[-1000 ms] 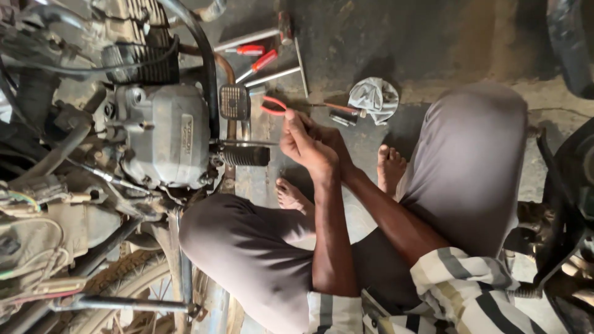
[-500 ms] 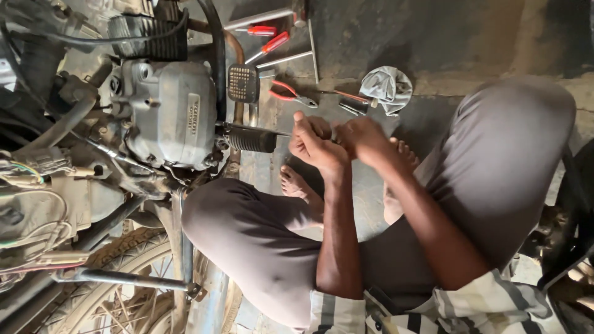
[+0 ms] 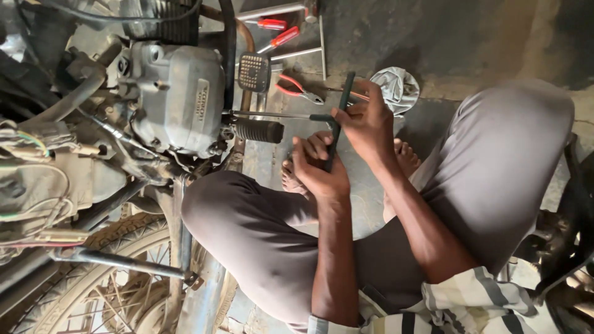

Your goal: Repairing a motorcycle engine by adjusting and tightening internal components with tools.

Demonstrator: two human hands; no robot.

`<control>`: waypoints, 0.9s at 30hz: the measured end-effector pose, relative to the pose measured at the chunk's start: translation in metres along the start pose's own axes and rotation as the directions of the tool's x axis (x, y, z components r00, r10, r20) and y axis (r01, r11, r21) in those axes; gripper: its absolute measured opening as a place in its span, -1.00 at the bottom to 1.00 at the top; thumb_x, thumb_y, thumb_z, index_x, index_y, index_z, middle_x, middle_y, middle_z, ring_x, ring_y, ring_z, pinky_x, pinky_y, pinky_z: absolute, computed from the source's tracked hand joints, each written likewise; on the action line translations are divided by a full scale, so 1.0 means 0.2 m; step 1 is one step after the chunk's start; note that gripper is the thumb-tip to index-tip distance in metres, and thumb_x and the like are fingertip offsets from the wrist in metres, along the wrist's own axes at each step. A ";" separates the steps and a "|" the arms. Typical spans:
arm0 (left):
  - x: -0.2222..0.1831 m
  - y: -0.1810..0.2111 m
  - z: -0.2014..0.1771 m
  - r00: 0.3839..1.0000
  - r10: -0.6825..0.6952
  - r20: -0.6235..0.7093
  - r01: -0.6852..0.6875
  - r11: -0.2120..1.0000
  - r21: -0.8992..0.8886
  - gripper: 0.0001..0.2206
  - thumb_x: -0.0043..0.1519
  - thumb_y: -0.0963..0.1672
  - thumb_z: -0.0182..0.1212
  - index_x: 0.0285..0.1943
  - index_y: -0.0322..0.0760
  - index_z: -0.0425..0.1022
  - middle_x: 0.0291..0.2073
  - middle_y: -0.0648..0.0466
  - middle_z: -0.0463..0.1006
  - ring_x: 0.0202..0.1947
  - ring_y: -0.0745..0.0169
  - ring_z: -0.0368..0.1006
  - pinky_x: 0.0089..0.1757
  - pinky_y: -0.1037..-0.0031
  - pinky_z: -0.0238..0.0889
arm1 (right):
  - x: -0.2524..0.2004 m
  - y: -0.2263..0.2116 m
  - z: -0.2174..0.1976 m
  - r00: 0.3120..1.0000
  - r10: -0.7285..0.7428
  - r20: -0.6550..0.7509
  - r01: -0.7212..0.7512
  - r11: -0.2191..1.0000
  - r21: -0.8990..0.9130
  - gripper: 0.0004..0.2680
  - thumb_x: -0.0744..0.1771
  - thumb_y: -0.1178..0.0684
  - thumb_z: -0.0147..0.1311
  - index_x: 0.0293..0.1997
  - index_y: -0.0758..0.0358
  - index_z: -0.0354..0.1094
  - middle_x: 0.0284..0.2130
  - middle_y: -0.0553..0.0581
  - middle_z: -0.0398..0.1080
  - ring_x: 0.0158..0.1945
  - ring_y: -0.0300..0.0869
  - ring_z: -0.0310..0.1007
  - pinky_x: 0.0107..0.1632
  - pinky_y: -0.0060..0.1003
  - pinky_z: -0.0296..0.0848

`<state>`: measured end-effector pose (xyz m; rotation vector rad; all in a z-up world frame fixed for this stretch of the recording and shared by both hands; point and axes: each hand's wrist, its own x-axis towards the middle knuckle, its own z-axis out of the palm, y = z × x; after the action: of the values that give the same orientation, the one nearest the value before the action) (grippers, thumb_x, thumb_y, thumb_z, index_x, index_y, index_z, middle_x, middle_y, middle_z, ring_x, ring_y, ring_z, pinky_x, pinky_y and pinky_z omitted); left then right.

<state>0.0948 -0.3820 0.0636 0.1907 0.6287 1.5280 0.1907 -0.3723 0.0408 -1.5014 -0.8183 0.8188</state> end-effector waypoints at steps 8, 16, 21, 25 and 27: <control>0.18 0.04 -0.29 0.974 -0.126 -0.187 0.216 0.754 0.620 -0.78 0.39 -0.08 0.08 -0.15 -0.33 0.54 -0.35 0.07 0.56 -0.29 0.25 0.41 -0.18 0.40 0.21 | 0.00 -0.04 -0.02 0.979 -0.160 0.126 0.165 0.986 -0.030 -0.79 0.28 0.25 0.27 0.00 0.31 0.45 -0.27 0.15 0.55 -0.23 -0.16 0.55 -0.16 -0.31 0.52; 0.31 -0.07 -0.44 0.975 -0.215 0.063 0.188 0.937 0.296 -0.73 0.34 -0.08 0.22 0.09 -0.37 0.52 -0.07 0.03 0.55 -0.03 0.27 0.44 0.00 0.42 0.25 | -0.07 -0.20 -0.04 0.851 -0.448 0.274 0.521 0.786 -0.332 -0.74 0.19 0.33 0.22 -0.10 0.17 0.56 -0.20 0.10 0.53 -0.05 0.07 0.47 0.10 -0.09 0.42; 0.32 -0.09 -0.47 0.968 -0.229 0.101 0.214 0.966 0.143 -0.74 0.37 -0.11 0.26 0.14 -0.39 0.53 -0.04 0.03 0.58 -0.04 0.27 0.45 -0.03 0.40 0.24 | -0.10 -0.16 -0.05 0.879 -0.434 0.199 0.475 0.837 -0.273 -0.66 0.24 0.31 0.19 0.13 0.25 0.42 0.01 0.24 0.47 0.16 0.07 0.45 0.17 -0.14 0.44; 0.28 -0.04 -0.35 0.976 -0.213 0.033 0.202 0.958 0.203 -0.75 0.33 -0.10 0.25 0.07 -0.36 0.53 0.00 -0.01 0.61 0.02 0.30 0.48 0.05 0.40 0.28 | -0.07 0.05 -0.07 0.992 -0.116 0.051 0.122 0.979 -0.164 -0.66 0.30 0.31 0.10 0.22 0.32 0.34 0.05 0.26 0.46 0.15 -0.06 0.48 0.14 -0.23 0.47; 0.29 -0.04 -0.37 0.971 -0.199 0.133 0.171 0.965 0.199 -0.72 0.38 -0.03 0.23 0.04 -0.37 0.57 -0.03 -0.04 0.63 0.01 0.23 0.49 0.08 0.36 0.29 | -0.04 0.06 -0.07 0.964 0.262 0.044 -0.265 0.956 0.122 -0.68 0.33 0.30 0.00 0.24 0.28 0.36 -0.01 0.19 0.52 0.04 -0.13 0.53 0.01 -0.30 0.47</control>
<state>0.0614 -0.3473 -0.0175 0.3774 0.6487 1.2612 0.1996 -0.3874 0.0309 -1.5071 -0.5801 1.0711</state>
